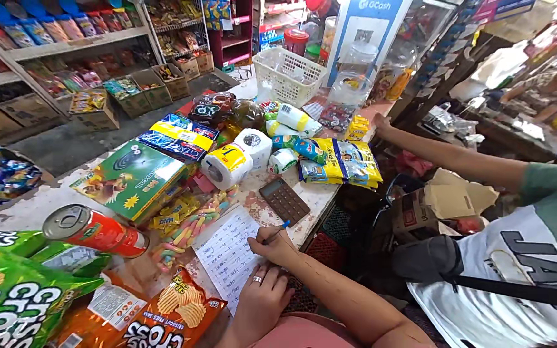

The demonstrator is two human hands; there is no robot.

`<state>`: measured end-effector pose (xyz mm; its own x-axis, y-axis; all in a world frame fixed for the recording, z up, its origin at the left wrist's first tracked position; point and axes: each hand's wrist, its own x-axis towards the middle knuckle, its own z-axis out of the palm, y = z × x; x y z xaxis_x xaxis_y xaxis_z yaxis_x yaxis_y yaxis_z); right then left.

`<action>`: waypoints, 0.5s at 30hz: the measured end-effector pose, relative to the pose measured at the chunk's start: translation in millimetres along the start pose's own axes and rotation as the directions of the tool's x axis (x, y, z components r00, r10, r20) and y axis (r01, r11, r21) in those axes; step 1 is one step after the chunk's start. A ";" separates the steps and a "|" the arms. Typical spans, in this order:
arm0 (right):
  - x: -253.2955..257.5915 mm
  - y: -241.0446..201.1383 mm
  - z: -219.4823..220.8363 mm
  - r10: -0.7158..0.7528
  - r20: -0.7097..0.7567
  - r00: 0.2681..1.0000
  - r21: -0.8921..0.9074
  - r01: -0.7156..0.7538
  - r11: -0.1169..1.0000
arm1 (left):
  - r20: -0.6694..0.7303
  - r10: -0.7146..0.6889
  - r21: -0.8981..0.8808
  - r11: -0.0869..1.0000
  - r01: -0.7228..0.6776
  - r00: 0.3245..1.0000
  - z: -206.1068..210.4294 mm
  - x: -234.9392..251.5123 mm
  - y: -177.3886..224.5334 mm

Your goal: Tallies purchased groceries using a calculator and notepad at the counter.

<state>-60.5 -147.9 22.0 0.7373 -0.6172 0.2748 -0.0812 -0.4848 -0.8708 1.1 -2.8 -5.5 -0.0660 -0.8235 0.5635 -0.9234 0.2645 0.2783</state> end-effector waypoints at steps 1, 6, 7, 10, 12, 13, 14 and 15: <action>0.6 0.5 0.2 -0.006 0.003 1.000 -0.008 0.006 1.000 | 0.000 -0.001 0.004 1.000 0.001 1.000 0.3 -0.2 0.0; 3.5 1.2 0.7 0.023 0.040 0.999 0.003 -0.023 1.000 | 0.001 -0.003 0.002 1.000 0.003 1.000 0.8 -0.3 0.7; 3.4 0.5 0.8 0.032 0.042 0.999 0.008 -0.032 0.999 | 0.001 -0.004 0.001 1.000 0.004 1.000 0.3 -0.3 1.1; 3.1 -0.1 2.8 0.045 0.052 0.998 -0.028 -0.043 0.999 | -0.002 -0.007 -0.001 1.000 0.007 1.000 -0.4 -0.3 1.5; 3.0 -0.4 3.0 0.045 0.066 0.997 -0.037 -0.043 0.998 | -0.003 -0.008 0.002 1.000 0.008 1.000 -0.3 -0.3 1.6; 3.9 -2.2 1.6 0.058 0.084 0.995 -0.044 -0.054 0.998 | 0.000 -0.008 0.003 1.000 0.008 1.000 -0.3 0.0 1.6; 5.2 -4.1 0.4 0.074 0.093 0.993 -0.054 -0.069 0.996 | 0.001 -0.008 0.002 1.000 0.008 1.000 -0.4 0.3 1.4; 6.1 -4.8 0.2 0.089 0.084 0.992 -0.065 -0.083 0.994 | 0.001 -0.009 0.003 1.000 0.009 1.000 -0.3 0.4 1.4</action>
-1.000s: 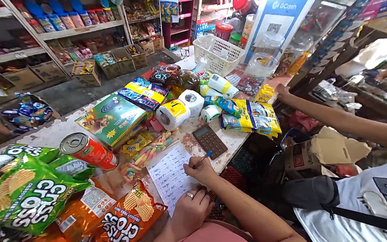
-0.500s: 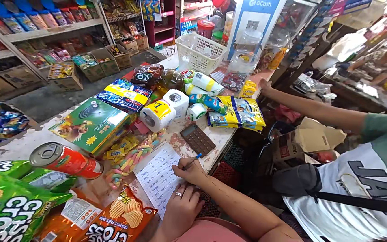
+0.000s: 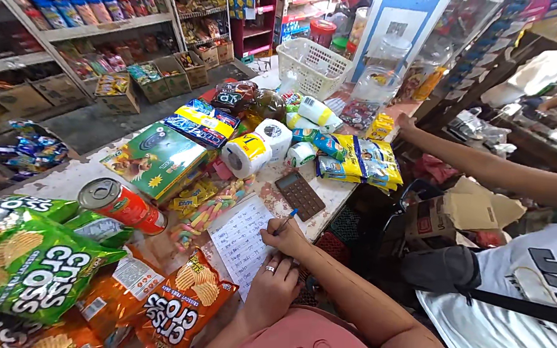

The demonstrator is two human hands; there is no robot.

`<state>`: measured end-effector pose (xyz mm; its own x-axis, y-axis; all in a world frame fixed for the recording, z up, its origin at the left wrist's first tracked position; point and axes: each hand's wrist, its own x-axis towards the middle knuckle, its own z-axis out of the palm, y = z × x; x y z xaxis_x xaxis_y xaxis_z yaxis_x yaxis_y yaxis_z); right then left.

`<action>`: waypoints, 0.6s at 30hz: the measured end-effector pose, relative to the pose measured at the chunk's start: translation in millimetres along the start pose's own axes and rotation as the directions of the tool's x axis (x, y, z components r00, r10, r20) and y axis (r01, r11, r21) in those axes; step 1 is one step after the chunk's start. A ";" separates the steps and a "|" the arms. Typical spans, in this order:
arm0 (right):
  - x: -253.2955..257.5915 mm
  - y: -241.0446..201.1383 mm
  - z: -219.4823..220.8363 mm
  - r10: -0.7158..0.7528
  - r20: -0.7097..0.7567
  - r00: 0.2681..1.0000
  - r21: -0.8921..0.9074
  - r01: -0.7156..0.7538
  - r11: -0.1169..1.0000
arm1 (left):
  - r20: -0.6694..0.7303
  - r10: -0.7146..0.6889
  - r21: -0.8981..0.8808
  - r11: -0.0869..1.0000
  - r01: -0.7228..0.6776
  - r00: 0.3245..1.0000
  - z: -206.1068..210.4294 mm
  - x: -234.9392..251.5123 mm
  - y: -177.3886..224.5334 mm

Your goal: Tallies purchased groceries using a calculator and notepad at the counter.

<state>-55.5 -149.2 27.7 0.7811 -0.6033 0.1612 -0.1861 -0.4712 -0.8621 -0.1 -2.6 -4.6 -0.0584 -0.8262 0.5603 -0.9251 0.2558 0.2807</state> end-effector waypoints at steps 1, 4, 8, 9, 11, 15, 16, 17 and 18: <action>0.2 -0.3 0.6 0.013 -0.017 1.000 -0.007 -0.013 1.000 | 0.000 -0.001 0.001 1.000 0.001 1.000 0.0 -0.2 0.1; -0.4 -0.2 1.2 0.022 -0.013 1.000 -0.035 -0.023 0.999 | -0.001 -0.008 0.007 1.000 0.008 1.000 0.1 -0.3 0.7; -1.2 4.3 2.3 -0.009 -0.042 0.999 -0.016 0.008 1.000 | -0.005 -0.037 0.016 0.999 0.037 0.999 -0.5 0.7 0.7; -0.9 5.0 2.6 -0.020 -0.044 0.999 -0.011 0.020 1.000 | -0.002 -0.042 0.024 0.999 0.042 0.999 -0.8 1.0 0.9; -0.1 5.3 2.0 -0.023 -0.045 0.999 -0.014 0.022 1.000 | 0.009 -0.053 0.035 0.998 0.053 0.999 -1.6 1.8 1.2; 0.2 4.7 0.7 -0.031 -0.046 0.998 -0.039 0.029 0.999 | 0.015 -0.057 0.039 0.998 0.056 0.998 -2.1 2.6 1.2; -0.1 4.9 0.8 -0.031 -0.052 0.998 -0.044 0.029 0.999 | 0.017 -0.058 0.044 0.997 0.057 0.998 -1.9 2.2 1.4; -0.6 4.7 1.3 -0.027 -0.058 0.998 -0.046 0.024 0.999 | 0.017 -0.059 0.044 0.997 0.058 0.998 -1.8 1.5 1.6; -0.7 4.0 1.2 -0.019 -0.056 0.998 -0.047 0.016 0.999 | 0.016 -0.059 0.044 0.997 0.058 0.998 -2.0 1.3 1.6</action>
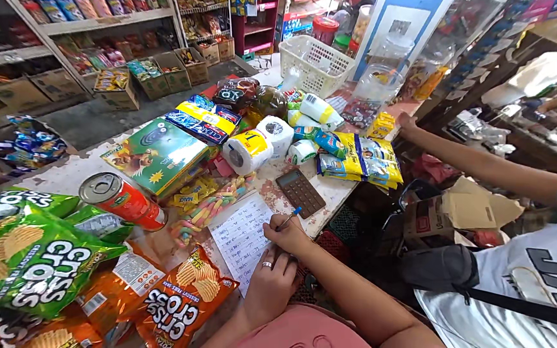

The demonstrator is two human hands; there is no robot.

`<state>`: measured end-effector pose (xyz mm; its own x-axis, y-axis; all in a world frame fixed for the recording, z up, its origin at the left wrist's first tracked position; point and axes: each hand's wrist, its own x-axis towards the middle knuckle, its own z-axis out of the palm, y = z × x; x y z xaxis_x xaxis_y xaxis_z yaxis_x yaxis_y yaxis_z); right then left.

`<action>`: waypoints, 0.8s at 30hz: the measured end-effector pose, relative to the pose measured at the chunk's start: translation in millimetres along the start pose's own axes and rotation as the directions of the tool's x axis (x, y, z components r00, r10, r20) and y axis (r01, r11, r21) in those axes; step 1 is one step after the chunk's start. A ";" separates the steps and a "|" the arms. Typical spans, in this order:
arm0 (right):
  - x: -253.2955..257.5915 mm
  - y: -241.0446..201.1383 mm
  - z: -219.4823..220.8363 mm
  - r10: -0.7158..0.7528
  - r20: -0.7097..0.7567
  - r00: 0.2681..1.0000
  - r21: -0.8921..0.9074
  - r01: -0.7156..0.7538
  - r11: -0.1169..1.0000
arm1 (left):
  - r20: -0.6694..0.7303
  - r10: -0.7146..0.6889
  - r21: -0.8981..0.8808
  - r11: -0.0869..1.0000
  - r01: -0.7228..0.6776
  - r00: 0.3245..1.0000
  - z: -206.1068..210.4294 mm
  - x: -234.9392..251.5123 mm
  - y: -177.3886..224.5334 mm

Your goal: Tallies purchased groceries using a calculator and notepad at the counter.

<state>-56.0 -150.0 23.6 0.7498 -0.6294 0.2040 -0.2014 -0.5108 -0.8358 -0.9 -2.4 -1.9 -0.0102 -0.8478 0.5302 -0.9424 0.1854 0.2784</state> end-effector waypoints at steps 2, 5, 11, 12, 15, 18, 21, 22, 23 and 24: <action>1.2 -1.6 -1.7 0.025 0.017 1.000 0.001 -0.025 1.000 | -0.005 0.001 0.000 1.000 -0.001 1.000 0.2 0.5 -0.1; 1.3 -0.6 -1.3 0.044 -0.010 0.999 0.052 -0.044 0.998 | 0.001 0.001 -0.001 1.000 -0.001 1.000 -0.1 0.6 0.3; 2.2 2.1 0.8 -0.027 -0.021 0.999 -0.004 0.027 1.000 | -0.003 0.003 0.004 1.000 -0.003 1.000 1.0 -0.1 -0.2; 2.3 2.2 1.4 -0.020 -0.032 0.999 -0.007 0.020 1.000 | 0.002 0.001 0.002 1.000 -0.001 1.000 0.9 -0.2 -0.1; 1.1 2.9 2.2 -0.037 -0.038 0.999 -0.007 0.037 0.999 | -0.003 0.003 0.007 1.000 -0.003 1.000 1.1 -0.3 0.0; 1.5 3.0 2.4 -0.049 -0.049 0.998 -0.025 0.048 0.999 | 0.000 0.007 0.017 1.000 -0.007 1.000 0.7 0.0 -0.4; 2.1 1.5 1.2 -0.049 -0.044 0.998 -0.031 0.047 0.998 | 0.000 0.003 0.020 1.000 -0.003 1.000 0.7 0.8 -0.4; 1.9 1.2 1.6 -0.039 -0.050 0.998 -0.030 0.037 0.999 | 0.004 0.003 0.018 1.000 -0.003 1.000 0.3 0.6 -0.4; 1.3 1.7 2.4 -0.031 -0.057 0.998 -0.026 0.030 0.999 | 0.008 0.002 0.017 1.000 -0.003 1.000 0.1 0.2 -0.4; 0.4 1.7 2.3 -0.025 -0.054 0.998 -0.015 0.024 1.000 | 0.010 0.002 0.017 1.000 -0.002 1.000 0.1 -0.3 -0.1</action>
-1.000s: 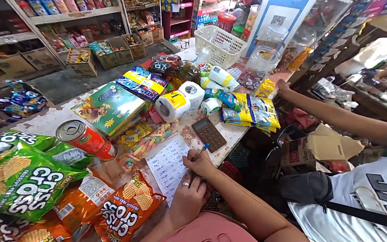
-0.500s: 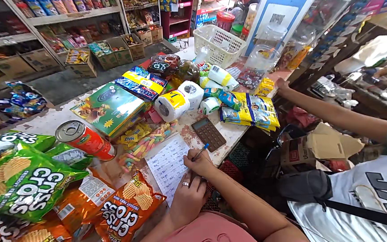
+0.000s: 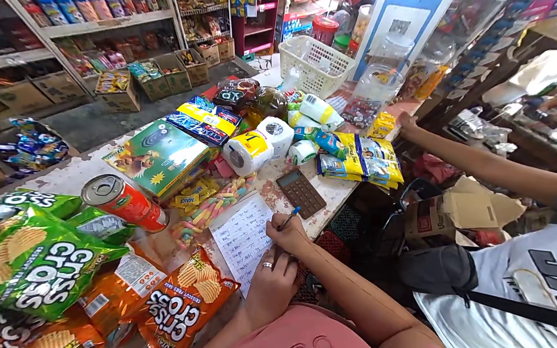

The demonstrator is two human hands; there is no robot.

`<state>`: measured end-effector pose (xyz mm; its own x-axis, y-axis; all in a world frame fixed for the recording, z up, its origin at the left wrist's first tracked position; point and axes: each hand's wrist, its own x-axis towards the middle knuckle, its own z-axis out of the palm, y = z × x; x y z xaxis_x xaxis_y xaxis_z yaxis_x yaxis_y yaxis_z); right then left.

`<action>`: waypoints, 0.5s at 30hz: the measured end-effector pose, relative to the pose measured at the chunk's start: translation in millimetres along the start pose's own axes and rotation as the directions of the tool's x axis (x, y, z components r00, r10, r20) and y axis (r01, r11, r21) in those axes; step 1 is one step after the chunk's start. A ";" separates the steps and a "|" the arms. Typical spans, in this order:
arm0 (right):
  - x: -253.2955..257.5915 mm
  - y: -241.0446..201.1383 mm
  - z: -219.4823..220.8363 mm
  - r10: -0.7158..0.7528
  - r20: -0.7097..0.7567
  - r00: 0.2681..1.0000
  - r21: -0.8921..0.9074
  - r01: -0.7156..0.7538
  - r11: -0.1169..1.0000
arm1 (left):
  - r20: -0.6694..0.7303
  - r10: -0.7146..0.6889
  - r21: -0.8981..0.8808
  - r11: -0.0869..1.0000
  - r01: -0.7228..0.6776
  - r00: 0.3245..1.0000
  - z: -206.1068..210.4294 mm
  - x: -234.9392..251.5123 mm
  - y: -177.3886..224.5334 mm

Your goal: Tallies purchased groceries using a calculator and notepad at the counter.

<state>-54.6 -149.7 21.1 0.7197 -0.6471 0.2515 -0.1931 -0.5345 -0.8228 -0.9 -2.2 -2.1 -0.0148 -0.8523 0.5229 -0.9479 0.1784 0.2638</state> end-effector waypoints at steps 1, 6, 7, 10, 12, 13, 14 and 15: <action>-0.5 0.0 -0.6 0.008 0.004 1.000 0.018 -0.008 1.000 | -0.001 -0.001 -0.001 1.000 0.001 1.000 0.0 0.0 0.3; -1.5 -0.7 0.8 -0.013 -0.030 0.999 -0.022 0.012 1.000 | -0.031 0.000 0.028 1.000 0.001 1.000 1.2 1.0 -0.4; -1.8 -0.3 -0.1 -0.013 -0.031 0.999 -0.028 0.013 1.000 | -0.029 0.003 0.028 1.000 -0.002 1.000 1.0 0.9 -0.2; -0.3 2.3 -6.5 0.030 -0.036 0.999 0.085 -0.027 0.996 | -0.009 0.001 0.017 1.000 -0.001 1.000 1.1 0.7 0.0; -1.3 3.3 -6.9 0.023 -0.023 0.999 0.098 -0.021 0.995 | -0.006 -0.001 0.015 1.000 0.001 1.000 1.9 0.4 0.2; -2.2 4.2 -5.4 0.013 -0.027 1.000 0.089 -0.010 0.996 | -0.002 -0.004 0.016 1.000 0.004 1.000 2.1 -0.3 0.6; -3.1 4.6 -4.4 0.012 -0.031 0.999 0.088 -0.009 0.996 | 0.000 -0.004 0.017 1.000 0.004 1.000 2.0 -0.6 0.9; -3.2 4.5 -4.4 0.014 -0.025 1.000 0.086 -0.012 0.996 | 0.000 -0.002 0.020 1.000 0.002 1.000 1.7 -0.2 1.0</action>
<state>-60.7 -152.4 18.8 0.6998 -0.6680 0.2529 -0.1431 -0.4780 -0.8667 -2.3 -2.7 -3.3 -0.0125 -0.8527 0.5223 -0.9543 0.1662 0.2485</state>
